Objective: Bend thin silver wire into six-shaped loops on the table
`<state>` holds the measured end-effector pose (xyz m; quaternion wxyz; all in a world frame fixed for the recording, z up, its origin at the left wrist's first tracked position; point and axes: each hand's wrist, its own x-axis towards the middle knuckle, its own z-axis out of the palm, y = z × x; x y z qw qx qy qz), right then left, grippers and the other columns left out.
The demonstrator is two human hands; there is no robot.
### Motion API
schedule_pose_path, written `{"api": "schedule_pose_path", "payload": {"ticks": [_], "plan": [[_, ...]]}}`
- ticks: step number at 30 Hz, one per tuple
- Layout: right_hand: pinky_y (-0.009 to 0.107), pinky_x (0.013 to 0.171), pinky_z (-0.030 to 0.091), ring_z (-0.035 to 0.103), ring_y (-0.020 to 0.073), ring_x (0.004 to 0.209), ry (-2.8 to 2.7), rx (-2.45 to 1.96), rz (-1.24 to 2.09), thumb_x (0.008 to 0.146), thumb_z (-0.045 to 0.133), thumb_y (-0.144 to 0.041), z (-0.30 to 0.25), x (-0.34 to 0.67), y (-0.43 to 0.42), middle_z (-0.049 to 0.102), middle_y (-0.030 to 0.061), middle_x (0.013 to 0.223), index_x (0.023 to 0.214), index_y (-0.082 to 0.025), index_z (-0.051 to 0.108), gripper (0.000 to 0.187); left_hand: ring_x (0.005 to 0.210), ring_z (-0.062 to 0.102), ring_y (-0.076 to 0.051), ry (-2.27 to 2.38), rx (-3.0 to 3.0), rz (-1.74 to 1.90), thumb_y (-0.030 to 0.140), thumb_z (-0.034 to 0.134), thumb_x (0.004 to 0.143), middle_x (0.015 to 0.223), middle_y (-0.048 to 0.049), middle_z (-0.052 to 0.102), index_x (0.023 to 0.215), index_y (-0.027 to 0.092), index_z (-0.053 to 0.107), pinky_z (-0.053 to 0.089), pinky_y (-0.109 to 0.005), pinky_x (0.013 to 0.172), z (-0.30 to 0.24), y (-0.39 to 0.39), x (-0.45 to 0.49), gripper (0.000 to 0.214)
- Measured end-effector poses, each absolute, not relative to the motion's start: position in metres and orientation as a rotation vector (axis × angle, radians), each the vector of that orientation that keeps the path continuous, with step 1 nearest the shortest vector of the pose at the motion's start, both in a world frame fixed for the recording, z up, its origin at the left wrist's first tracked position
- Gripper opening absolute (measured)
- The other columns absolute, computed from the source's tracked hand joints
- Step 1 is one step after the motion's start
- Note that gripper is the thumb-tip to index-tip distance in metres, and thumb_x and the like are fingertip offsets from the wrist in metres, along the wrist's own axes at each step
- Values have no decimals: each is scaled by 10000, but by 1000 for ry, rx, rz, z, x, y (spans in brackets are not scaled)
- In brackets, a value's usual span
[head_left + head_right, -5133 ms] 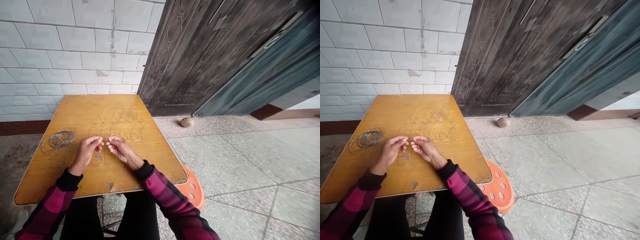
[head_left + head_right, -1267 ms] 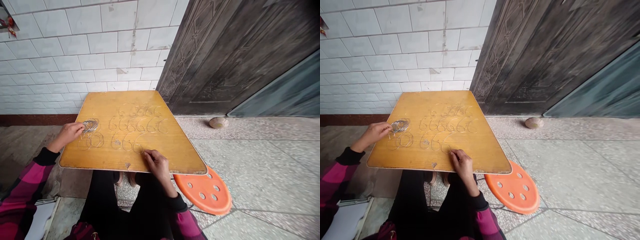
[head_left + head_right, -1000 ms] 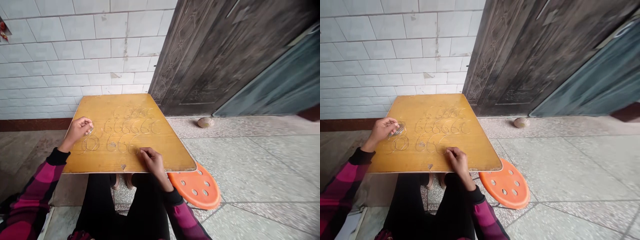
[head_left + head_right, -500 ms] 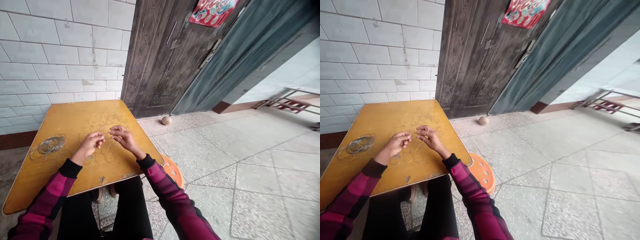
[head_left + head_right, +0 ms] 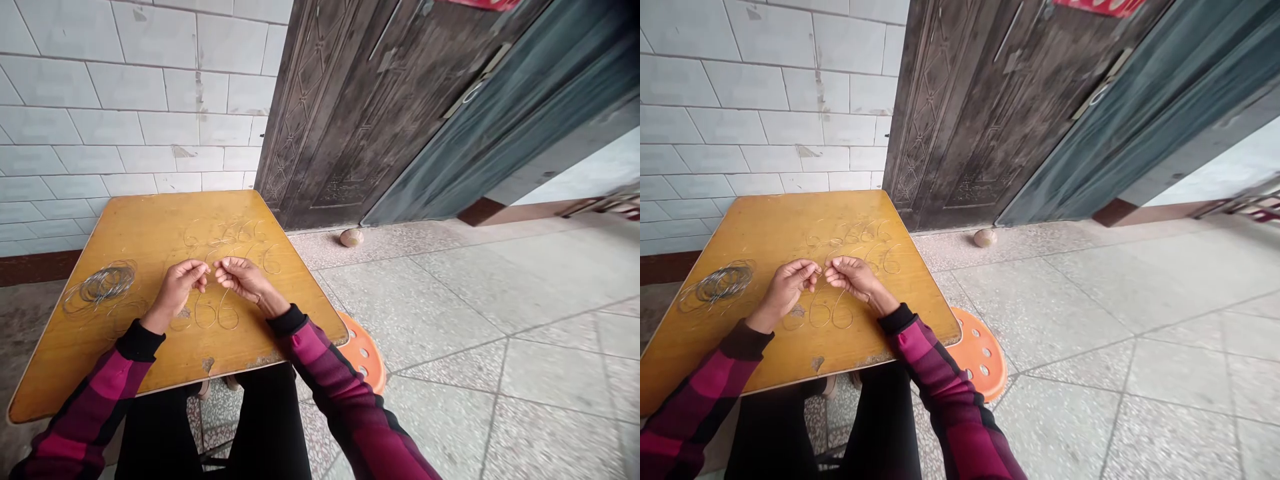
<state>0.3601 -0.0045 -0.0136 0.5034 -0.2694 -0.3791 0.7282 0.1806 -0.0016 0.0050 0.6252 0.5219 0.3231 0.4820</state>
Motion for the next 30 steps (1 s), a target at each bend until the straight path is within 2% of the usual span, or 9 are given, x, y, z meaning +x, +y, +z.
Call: {"api": "schedule_pose_path", "payload": {"ticks": [3, 9, 14, 19, 24, 27, 30], "plan": [[114, 647, 562, 693, 62, 688, -824, -538, 1815, 747, 758, -218, -18, 353, -12, 733, 7, 796, 894, -144, 680, 183, 593, 558, -88, 671, 1040, 1079, 304, 750, 696, 782, -42, 662, 762, 130, 648, 442, -195, 491, 4, -1, 180, 213], [105, 614, 564, 675, 53, 621, -721, -503, 1757, 775, 737, -276, -21, 349, -14, 712, -8, 717, 827, -149, 677, 150, 528, 513, -33, 559, 653, 1043, 156, 708, 740, 670, 15, 592, 752, 138, 587, 415, -121, 473, 0, 8, 175, 123], [95, 588, 560, 670, 51, 621, -650, -511, 1616, 774, 739, -303, -15, 359, -12, 704, -25, 709, 855, -178, 680, 160, 504, 490, -6, 534, 532, 1154, 90, 647, 792, 636, 36, 541, 705, 149, 535, 400, -75, 465, 7, 17, 164, 154], [147, 631, 580, 701, 94, 719, -723, -582, 1459, 763, 739, -359, -8, 360, -17, 731, -1, 792, 891, -197, 676, 215, 537, 529, -10, 501, 419, 1272, 45, 565, 840, 662, 16, 565, 711, 136, 556, 430, -67, 483, 8, 23, 155, 158], [216, 647, 585, 709, 142, 773, -785, -612, 1305, 666, 786, -456, -2, 358, -25, 743, 16, 861, 875, -220, 680, 333, 517, 523, 0, 519, 353, 1370, 24, 503, 872, 652, 19, 560, 709, 141, 532, 443, -54, 498, 8, 30, 146, 202], [254, 603, 568, 691, 150, 720, -830, -697, 1207, 670, 761, -514, -1, 366, -29, 739, 23, 863, 859, -234, 667, 351, 486, 499, 6, 568, 388, 1421, 32, 509, 871, 630, 30, 542, 694, 148, 513, 430, -52, 483, 9, 36, 138, 211], [236, 493, 500, 601, 107, 549, -870, -780, 1101, 754, 666, -551, 1, 381, -27, 725, 22, 803, 830, -233, 649, 327, 474, 481, 2, 565, 464, 1429, 46, 555, 840, 623, 38, 531, 700, 151, 525, 399, -65, 448, 11, 37, 132, 177]]}}
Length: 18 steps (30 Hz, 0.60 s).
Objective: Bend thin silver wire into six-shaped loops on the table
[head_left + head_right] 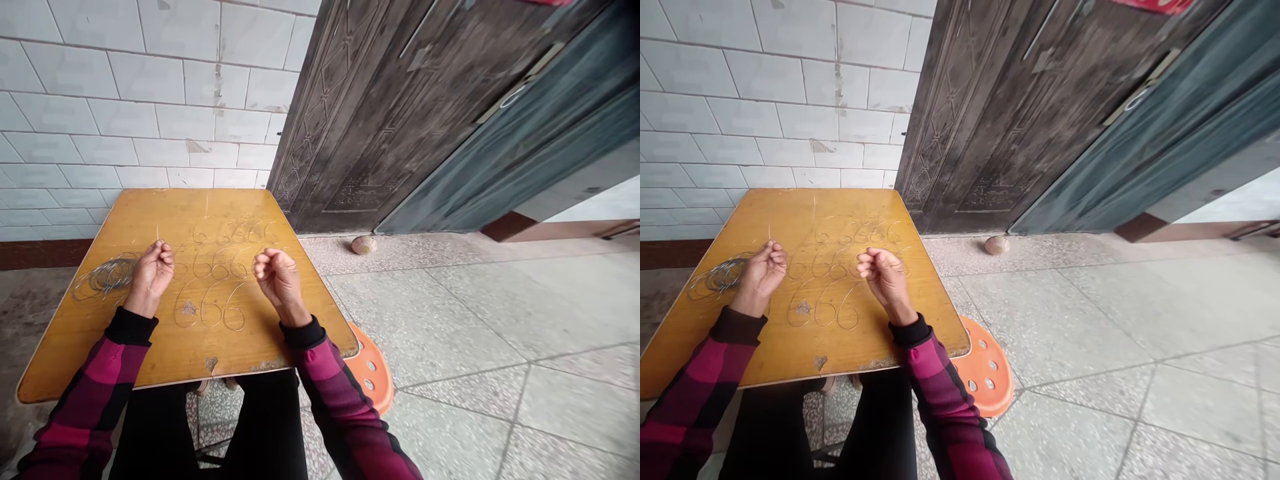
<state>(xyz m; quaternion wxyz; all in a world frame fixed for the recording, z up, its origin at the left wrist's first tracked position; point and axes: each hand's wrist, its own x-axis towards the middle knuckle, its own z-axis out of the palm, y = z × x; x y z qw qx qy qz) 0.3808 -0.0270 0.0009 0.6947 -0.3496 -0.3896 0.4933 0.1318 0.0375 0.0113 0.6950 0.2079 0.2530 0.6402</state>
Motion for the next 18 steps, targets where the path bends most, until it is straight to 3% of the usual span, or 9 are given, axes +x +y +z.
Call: {"api": "schedule_pose_path", "payload": {"ticks": [4, 10, 15, 18], "plan": [[196, 420, 404, 464, 59, 438, -873, -769, 1084, 833, 575, -527, 0, 388, -18, 703, 8, 741, 804, -218, 657, 321, 462, 455, -5, 550, 602, 1280, 90, 645, 770, 639, 29, 548, 736, 134, 580, 352, -89, 403, 15, 26, 137, 85], [198, 518, 471, 576, 82, 591, -997, -752, 1366, 682, 768, -396, -12, 353, -18, 709, 12, 817, 949, -218, 723, 324, 421, 383, -12, 613, 823, 861, 219, 740, 705, 601, 21, 534, 723, 113, 610, 277, -119, 367, 9, -3, 170, 168], [225, 536, 481, 568, 88, 567, -1185, -743, 1255, 713, 748, -359, -19, 343, -22, 681, -8, 720, 783, -216, 748, 159, 433, 372, -13, 616, 901, 709, 275, 732, 725, 647, 11, 534, 788, 116, 651, 250, -134, 375, 0, -15, 183, 190], [228, 536, 477, 576, 87, 560, -1115, -768, 1210, 726, 735, -359, -18, 349, -20, 704, 0, 746, 805, -223, 748, 158, 437, 368, -14, 618, 870, 694, 266, 749, 701, 644, 14, 532, 774, 122, 646, 242, -138, 379, -2, -18, 185, 191]]}}
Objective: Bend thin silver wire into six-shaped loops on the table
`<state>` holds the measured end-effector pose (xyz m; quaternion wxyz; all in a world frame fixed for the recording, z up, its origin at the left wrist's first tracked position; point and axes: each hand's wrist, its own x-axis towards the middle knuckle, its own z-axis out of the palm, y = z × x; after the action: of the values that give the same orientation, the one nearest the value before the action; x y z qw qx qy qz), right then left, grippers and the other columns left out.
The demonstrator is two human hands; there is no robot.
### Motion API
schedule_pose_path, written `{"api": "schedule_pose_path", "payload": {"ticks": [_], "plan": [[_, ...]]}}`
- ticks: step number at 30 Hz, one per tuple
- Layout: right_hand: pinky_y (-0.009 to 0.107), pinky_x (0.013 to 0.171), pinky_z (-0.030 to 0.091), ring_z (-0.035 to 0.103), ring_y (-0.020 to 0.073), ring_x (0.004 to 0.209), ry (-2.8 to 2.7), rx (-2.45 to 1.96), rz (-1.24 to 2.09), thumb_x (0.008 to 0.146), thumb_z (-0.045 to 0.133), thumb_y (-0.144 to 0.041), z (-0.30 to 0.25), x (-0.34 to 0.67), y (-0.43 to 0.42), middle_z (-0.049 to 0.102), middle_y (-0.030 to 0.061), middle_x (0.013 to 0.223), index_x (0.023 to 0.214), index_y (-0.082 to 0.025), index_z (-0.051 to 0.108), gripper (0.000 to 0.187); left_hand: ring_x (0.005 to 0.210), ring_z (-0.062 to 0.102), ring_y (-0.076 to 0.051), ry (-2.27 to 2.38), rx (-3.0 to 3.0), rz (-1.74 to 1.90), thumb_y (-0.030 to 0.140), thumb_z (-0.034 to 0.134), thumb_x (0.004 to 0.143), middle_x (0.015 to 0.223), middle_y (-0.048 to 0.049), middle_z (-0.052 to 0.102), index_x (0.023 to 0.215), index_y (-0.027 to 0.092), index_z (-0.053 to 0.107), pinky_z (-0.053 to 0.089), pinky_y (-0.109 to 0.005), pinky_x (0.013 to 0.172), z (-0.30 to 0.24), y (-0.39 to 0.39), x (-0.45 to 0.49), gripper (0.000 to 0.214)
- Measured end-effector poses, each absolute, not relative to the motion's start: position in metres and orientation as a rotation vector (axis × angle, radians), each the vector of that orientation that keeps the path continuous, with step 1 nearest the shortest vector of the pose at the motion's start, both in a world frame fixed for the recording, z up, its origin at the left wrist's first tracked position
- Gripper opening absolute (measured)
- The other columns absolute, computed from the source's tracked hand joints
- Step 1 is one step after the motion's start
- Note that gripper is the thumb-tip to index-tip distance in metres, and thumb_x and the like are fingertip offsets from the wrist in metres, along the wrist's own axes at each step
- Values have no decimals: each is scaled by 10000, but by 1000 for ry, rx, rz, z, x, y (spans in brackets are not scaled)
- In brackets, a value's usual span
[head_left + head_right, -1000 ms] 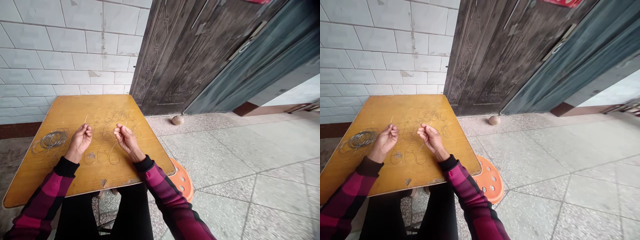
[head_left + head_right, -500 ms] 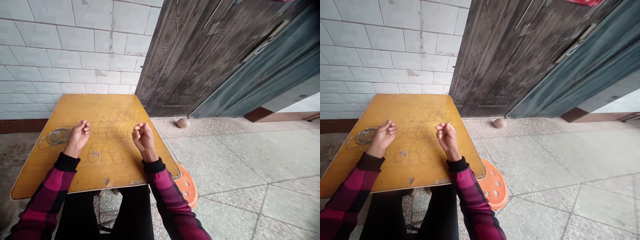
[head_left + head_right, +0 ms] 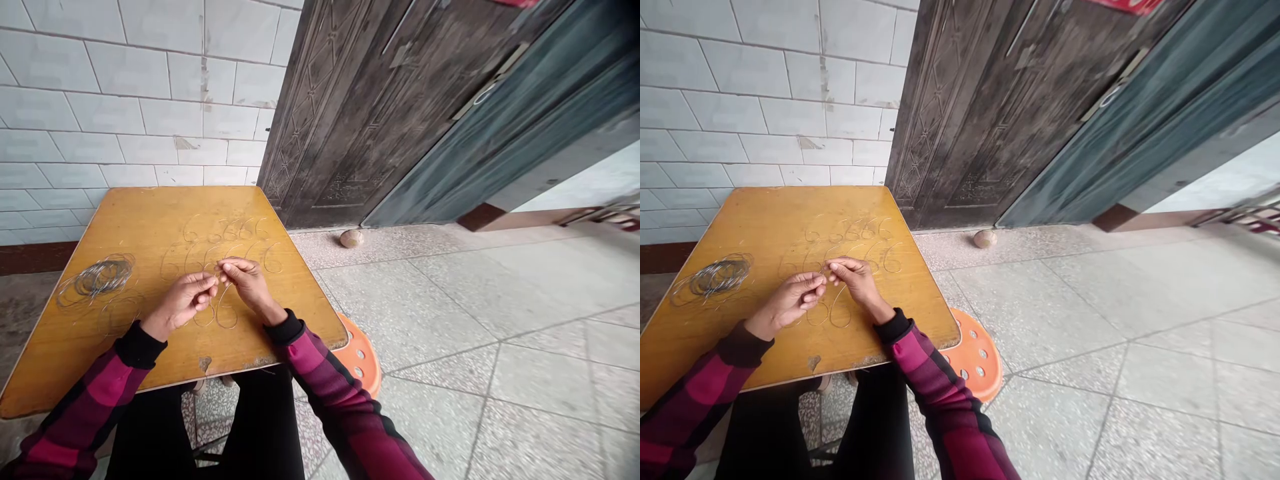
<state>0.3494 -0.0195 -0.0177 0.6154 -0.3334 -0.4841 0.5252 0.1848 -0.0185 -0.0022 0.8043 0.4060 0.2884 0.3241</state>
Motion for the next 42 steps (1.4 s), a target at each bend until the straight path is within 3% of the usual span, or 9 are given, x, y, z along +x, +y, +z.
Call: {"api": "schedule_pose_path", "payload": {"ticks": [12, 20, 27, 32, 37, 42], "plan": [[205, 546, 472, 604, 83, 575, -925, -752, 1260, 672, 777, -356, -12, 362, -17, 718, 5, 708, 787, -205, 736, 195, 422, 370, -22, 683, 925, 723, 296, 728, 702, 590, 12, 545, 663, 135, 578, 243, -151, 386, -5, -27, 189, 223], [146, 463, 465, 578, 60, 511, -755, -683, 1409, 587, 840, -274, -5, 371, -13, 701, -5, 648, 742, -172, 723, 220, 393, 350, -17, 670, 927, 672, 307, 754, 658, 554, 14, 545, 651, 125, 577, 226, -144, 363, -4, -26, 190, 254], [88, 544, 510, 606, 29, 550, -491, -575, 1398, 730, 752, -200, 0, 392, -3, 696, -33, 680, 792, -178, 698, 84, 404, 374, -7, 698, 860, 700, 289, 754, 685, 586, 14, 555, 649, 119, 556, 248, -129, 370, -2, -25, 189, 263], [174, 609, 523, 648, 79, 684, -782, -663, 1559, 660, 795, -215, -10, 371, -13, 737, 6, 876, 938, -197, 721, 288, 404, 370, -2, 700, 857, 752, 286, 766, 676, 596, 17, 561, 671, 114, 576, 242, -127, 372, -1, -23, 189, 256], [198, 566, 452, 590, 78, 616, -966, -764, 1400, 660, 789, -291, -14, 355, -17, 719, 10, 743, 793, -187, 746, 174, 419, 386, -7, 674, 877, 712, 293, 754, 693, 614, 10, 570, 717, 109, 614, 245, -136, 383, -4, -26, 191, 232], [164, 504, 419, 552, 53, 569, -758, -737, 1260, 659, 788, -289, -5, 379, -8, 706, -5, 742, 806, -200, 735, 179, 419, 389, -11, 691, 848, 653, 266, 752, 688, 613, 7, 569, 701, 109, 606, 239, -146, 382, -7, -31, 194, 215]]}}
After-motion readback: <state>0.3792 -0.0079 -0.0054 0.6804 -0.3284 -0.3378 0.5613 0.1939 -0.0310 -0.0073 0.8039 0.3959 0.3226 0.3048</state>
